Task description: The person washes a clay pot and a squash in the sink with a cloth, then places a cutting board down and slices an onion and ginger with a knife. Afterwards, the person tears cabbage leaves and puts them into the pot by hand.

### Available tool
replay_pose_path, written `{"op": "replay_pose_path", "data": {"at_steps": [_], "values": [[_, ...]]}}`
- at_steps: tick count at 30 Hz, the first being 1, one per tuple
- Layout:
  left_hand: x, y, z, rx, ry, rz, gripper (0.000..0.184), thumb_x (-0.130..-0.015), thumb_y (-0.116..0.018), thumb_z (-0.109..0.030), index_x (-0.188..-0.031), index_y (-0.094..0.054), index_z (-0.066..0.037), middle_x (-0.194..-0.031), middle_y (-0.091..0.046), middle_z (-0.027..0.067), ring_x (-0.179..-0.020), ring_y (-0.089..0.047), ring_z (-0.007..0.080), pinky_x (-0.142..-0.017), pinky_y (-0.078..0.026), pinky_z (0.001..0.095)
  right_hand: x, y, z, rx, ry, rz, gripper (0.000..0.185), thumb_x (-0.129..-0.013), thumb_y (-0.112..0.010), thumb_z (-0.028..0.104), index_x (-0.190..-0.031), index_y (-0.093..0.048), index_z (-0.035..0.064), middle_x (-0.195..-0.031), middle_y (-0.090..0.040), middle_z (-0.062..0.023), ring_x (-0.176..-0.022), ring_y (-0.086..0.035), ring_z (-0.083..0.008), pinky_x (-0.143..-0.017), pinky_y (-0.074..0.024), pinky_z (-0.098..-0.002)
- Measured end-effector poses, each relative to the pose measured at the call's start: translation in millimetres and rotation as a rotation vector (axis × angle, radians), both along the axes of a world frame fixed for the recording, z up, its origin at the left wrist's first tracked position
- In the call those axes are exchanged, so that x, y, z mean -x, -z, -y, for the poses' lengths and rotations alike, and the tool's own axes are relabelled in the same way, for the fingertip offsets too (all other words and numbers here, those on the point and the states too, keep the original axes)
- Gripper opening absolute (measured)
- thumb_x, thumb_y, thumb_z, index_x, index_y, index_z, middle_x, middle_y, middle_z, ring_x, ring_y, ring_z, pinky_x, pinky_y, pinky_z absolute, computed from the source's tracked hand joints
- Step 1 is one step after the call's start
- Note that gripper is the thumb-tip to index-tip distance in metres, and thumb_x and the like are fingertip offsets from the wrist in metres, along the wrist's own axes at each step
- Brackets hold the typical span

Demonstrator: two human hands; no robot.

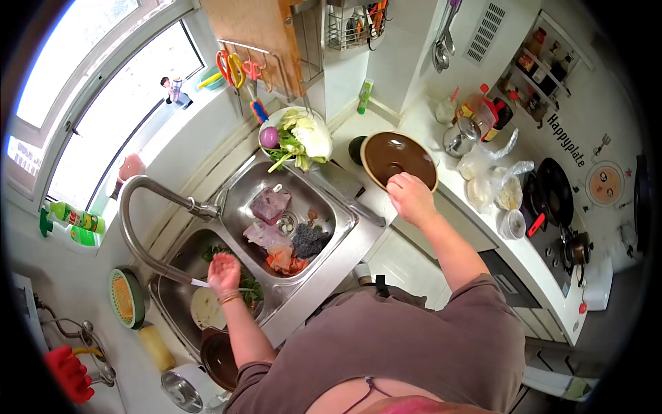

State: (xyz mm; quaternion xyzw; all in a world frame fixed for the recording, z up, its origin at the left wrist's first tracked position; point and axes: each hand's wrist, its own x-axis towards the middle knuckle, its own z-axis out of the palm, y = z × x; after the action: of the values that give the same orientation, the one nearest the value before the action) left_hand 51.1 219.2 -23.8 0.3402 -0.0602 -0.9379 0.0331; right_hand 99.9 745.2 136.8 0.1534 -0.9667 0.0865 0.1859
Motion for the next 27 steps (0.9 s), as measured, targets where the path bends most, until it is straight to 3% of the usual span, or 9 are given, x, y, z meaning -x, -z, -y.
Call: {"op": "replay_pose_path", "data": {"at_steps": [8,13,15,20,21,22,23,25,27], "values": [[-6,13,59,0.115,-0.215,-0.063,0.03,-0.092,-0.045,-0.021,-0.079,-0.063,-0.002,-0.078,-0.064,0.0113,-0.071,-0.06,0.023,-0.057,-0.051,0.0292,25,89,-111,-0.1,0.14,0.059,0.01,-0.072,-0.057,0.008,-0.082,-0.058,0.0102,-0.093,-0.056,-0.0034,-0.094,-0.054,-0.0228,-0.077,-0.0487,-0.0347],[-11,-49,9,0.417,-0.282,0.175,0.037,-0.095,-0.044,-0.034,-0.062,-0.043,-0.017,-0.054,-0.042,-0.0017,-0.044,-0.04,0.0124,-0.033,-0.029,0.0226,31,109,-130,-0.101,0.1,0.051,0.007,-0.072,-0.058,0.007,-0.079,-0.056,0.0092,-0.09,-0.055,-0.0049,-0.091,-0.054,-0.024,-0.075,-0.0488,-0.0358],[-12,-21,44,0.139,-0.094,0.062,0.037,-0.095,-0.043,-0.038,-0.064,-0.041,-0.018,-0.052,-0.037,-0.0023,-0.043,-0.036,0.0121,-0.034,-0.026,0.0246,33,111,-132,-0.113,0.071,0.037,0.008,-0.072,-0.059,0.007,-0.078,-0.054,0.0095,-0.088,-0.053,-0.0055,-0.089,-0.053,-0.025,-0.074,-0.0481,-0.0363],[33,-98,-45,0.709,0.175,0.199,0.034,-0.096,-0.044,-0.036,-0.066,-0.038,-0.021,-0.047,-0.026,-0.0039,-0.039,-0.025,0.012,-0.038,-0.017,0.0247,33,123,-136,-0.163,0.018,-0.003,0.008,-0.073,-0.059,0.009,-0.078,-0.053,0.0106,-0.088,-0.053,-0.0059,-0.087,-0.052,-0.0262,-0.074,-0.047,-0.0373],[54,-69,-27,0.867,0.318,0.019,0.025,-0.093,-0.051,-0.035,-0.073,-0.044,-0.022,-0.052,-0.038,-0.0061,-0.046,-0.035,0.011,-0.046,-0.026,0.0274,34,123,-135,-0.169,0.016,-0.017,0.008,-0.073,-0.058,0.009,-0.078,-0.052,0.0105,-0.088,-0.053,-0.006,-0.087,-0.052,-0.0263,-0.074,-0.047,-0.0374],[57,-136,-84,1.021,0.325,0.195,0.013,-0.09,-0.058,-0.034,-0.092,-0.056,-0.021,-0.07,-0.057,-0.0065,-0.071,-0.049,0.0107,-0.066,-0.035,0.0346,34,123,-135,-0.19,0.031,0.033,0.008,-0.074,-0.058,0.011,-0.08,-0.053,0.0103,-0.09,-0.053,-0.0066,-0.088,-0.052,-0.0267,-0.075,-0.047,-0.0376],[68,-163,-107,1.131,0.414,0.16,0.03,-0.087,-0.062,-0.034,-0.113,-0.059,-0.02,-0.096,-0.065,-0.0055,-0.098,-0.049,0.0132,-0.085,-0.03,0.041,34,123,-135,-0.202,0.042,0.023,0.008,-0.074,-0.058,0.011,-0.08,-0.053,0.0102,-0.09,-0.054,-0.0066,-0.088,-0.052,-0.0265,-0.075,-0.047,-0.0376],[98,-167,-126,1.329,0.452,0.0,0.053,-0.086,-0.065,-0.035,-0.132,-0.05,-0.013,-0.126,-0.057,0.0021,-0.114,-0.046,0.0185,-0.101,-0.027,0.0451,35,125,-136,-0.228,0.04,0.011,0.008,-0.074,-0.057,0.012,-0.081,-0.053,0.0101,-0.091,-0.054,-0.0067,-0.088,-0.052,-0.0261,-0.076,-0.047,-0.0375],[127,-152,-135,1.439,0.376,-0.093,0.062,-0.081,-0.072,-0.03,-0.132,-0.049,-0.003,-0.129,-0.053,0.0134,-0.121,-0.045,0.0219,-0.103,-0.032,0.0341,36,128,-139,-0.202,0.068,0.064,0.016,-0.074,-0.063,0.015,-0.084,-0.053,0.0091,-0.093,-0.054,-0.0064,-0.09,-0.052,-0.0262,-0.079,-0.0452,-0.0392]]}}
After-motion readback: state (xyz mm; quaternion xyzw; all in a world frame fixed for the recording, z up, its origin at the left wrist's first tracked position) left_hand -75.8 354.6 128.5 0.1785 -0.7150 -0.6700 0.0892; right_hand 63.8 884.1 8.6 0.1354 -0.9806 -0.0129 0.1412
